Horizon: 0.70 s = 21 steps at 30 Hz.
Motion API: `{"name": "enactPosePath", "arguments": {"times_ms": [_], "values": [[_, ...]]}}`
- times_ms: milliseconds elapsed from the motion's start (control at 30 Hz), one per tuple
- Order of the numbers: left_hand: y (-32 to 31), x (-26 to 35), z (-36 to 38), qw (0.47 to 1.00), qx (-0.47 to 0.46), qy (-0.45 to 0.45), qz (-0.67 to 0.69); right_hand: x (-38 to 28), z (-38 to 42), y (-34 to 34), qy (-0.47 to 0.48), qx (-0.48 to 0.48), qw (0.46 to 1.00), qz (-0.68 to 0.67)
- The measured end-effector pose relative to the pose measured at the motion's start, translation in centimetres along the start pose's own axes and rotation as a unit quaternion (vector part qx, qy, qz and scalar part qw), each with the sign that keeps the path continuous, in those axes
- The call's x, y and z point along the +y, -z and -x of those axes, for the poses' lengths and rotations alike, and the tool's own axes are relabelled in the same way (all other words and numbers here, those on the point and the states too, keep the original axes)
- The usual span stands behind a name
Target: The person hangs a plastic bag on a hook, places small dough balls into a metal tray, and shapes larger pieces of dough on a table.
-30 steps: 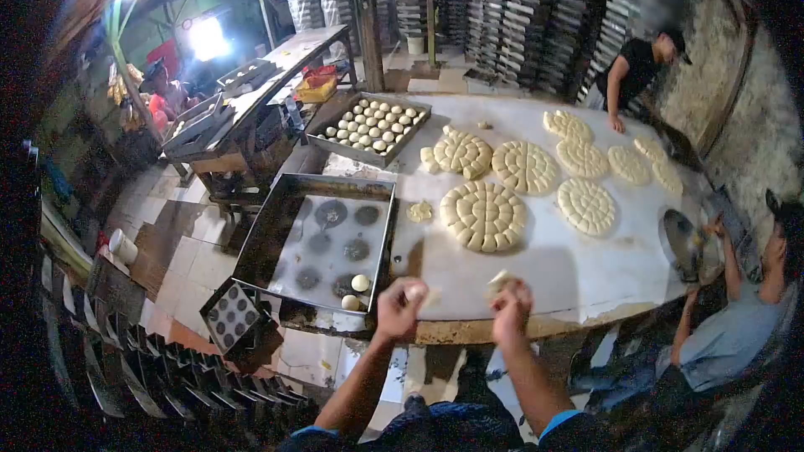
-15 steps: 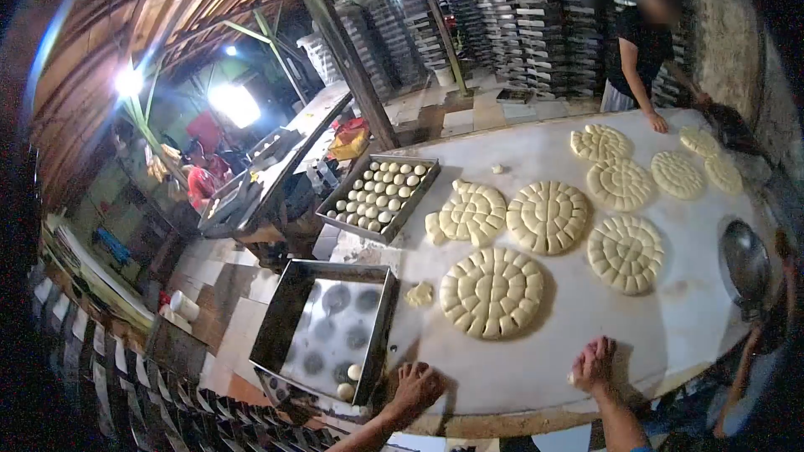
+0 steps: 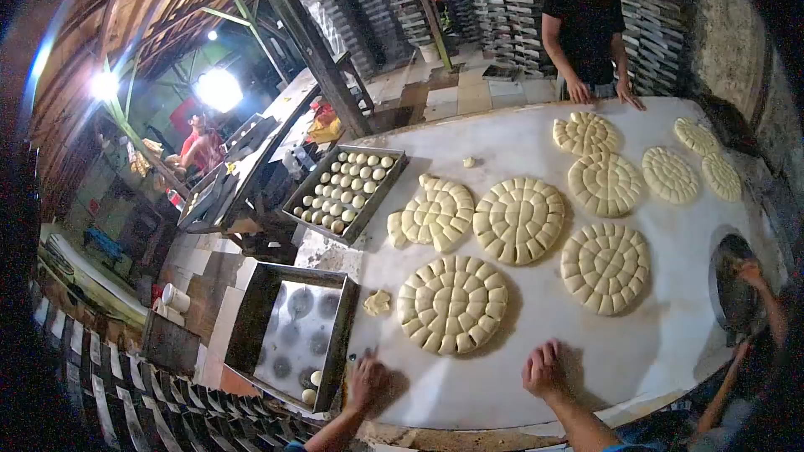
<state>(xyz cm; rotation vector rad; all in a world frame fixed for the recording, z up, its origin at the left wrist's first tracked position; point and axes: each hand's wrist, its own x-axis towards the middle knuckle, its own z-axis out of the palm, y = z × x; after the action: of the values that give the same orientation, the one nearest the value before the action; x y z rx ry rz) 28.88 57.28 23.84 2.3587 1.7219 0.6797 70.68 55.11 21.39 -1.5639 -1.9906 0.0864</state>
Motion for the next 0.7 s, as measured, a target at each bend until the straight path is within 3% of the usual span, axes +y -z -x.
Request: {"name": "enactPosePath", "arguments": {"times_ms": [33,133,233,300,367,433,467,533,567,600,633,700], "values": [[-6.2,-3.9,-0.4,0.995,0.066,0.061,0.033,-0.5,-2.0,-0.9,-0.014,0.024,1.0,0.003],[-5.3,3.4,-3.4,0.999,0.005,0.015,0.033,-4.8,-4.5,-2.9,-0.073,0.054,0.996,-0.016],[-2.8,8.1,0.1,0.996,0.001,-0.023,0.086,-5.0,-0.3,-3.9,-0.019,-0.02,0.997,-0.071],[-2.6,4.8,4.3,0.989,-0.002,-0.077,0.128,-4.3,1.3,-1.9,0.039,-0.046,0.996,-0.07],[-0.1,1.2,2.9,0.969,-0.245,0.016,0.025,-1.0,1.0,-0.9,-0.023,-0.03,0.999,-0.031],[-4.3,-4.3,3.8,0.998,0.038,0.016,0.051,1.2,-0.8,-1.9,-0.083,-0.008,0.996,0.035],[-2.5,-2.3,0.2,0.999,0.048,-0.004,-0.008,1.2,-2.3,-3.2,-0.104,0.015,0.994,0.037],[-5.9,-2.0,-2.1,0.989,0.129,-0.036,-0.068,-1.2,-4.7,-5.0,-0.163,0.082,0.98,0.078],[-6.5,-0.6,-3.0,1.0,0.011,0.012,0.007,-2.3,-4.6,-6.2,-0.182,0.101,0.973,0.099],[-7.0,0.9,-2.9,0.991,0.093,0.048,0.085,-4.1,-4.7,-6.7,-0.218,0.102,0.967,0.083],[-4.9,2.7,-2.7,0.986,0.075,0.032,0.145,-5.7,-3.7,-6.9,-0.217,0.081,0.971,0.063],[-4.3,2.8,1.1,0.969,-0.082,0.004,0.232,-8.9,-1.5,-4.9,-0.179,-0.02,0.98,0.081]]}}
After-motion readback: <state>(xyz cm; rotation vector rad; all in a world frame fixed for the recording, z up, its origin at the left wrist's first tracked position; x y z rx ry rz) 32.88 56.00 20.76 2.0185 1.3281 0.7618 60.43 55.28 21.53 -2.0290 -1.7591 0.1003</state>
